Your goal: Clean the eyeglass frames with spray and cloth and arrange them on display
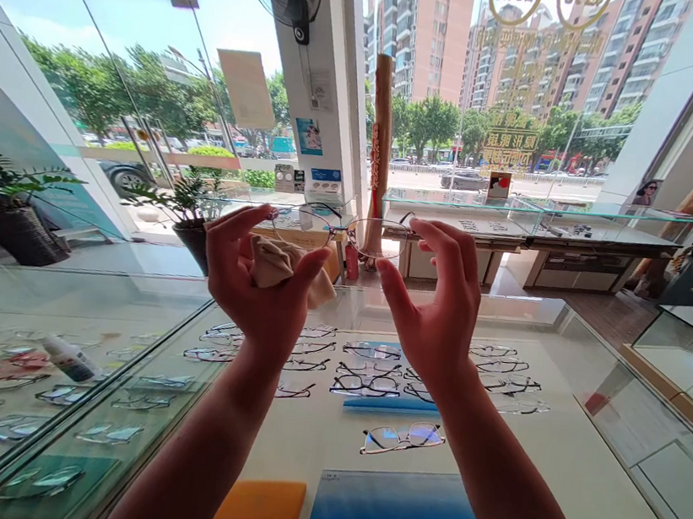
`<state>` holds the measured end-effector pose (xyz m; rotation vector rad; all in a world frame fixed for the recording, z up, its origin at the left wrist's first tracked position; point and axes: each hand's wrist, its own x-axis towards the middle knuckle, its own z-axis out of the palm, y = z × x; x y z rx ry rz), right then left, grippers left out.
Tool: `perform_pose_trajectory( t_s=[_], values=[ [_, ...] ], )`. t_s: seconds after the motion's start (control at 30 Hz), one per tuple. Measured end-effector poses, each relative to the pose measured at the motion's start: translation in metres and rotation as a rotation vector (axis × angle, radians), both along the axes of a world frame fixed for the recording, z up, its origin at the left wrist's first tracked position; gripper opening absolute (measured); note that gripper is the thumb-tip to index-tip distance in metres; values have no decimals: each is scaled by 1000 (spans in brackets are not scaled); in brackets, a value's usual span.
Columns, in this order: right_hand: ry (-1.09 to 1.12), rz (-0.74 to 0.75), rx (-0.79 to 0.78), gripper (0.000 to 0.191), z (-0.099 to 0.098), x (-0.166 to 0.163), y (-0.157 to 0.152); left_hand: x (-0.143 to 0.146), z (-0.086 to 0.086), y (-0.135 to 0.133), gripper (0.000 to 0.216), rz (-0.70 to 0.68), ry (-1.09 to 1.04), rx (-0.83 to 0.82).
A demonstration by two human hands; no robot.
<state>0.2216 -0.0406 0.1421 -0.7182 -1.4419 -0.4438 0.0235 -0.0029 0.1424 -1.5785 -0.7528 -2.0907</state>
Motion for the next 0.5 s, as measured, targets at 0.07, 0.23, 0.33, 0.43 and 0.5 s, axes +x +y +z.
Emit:
perform_pose_trajectory(
  t_s=[0.07, 0.23, 0.33, 0.43, 0.5],
  values=[
    [-2, -2, 7, 38, 0, 0, 0, 1, 0, 0, 59, -14, -9, -13],
    [8, -30, 43, 39, -2, -3, -1, 4, -2, 3, 55, -56, -29, -21],
    [32, -40, 50, 41, -4, -5, 0, 6, -2, 4, 52, -63, -42, -38],
    [54, -31, 43, 44, -6, -6, 0, 7, -3, 3, 52, -45, -47, -57],
    [53, -37, 52, 42, -6, -7, -1, 7, -3, 3, 52, -25, -48, -48]
  ],
)
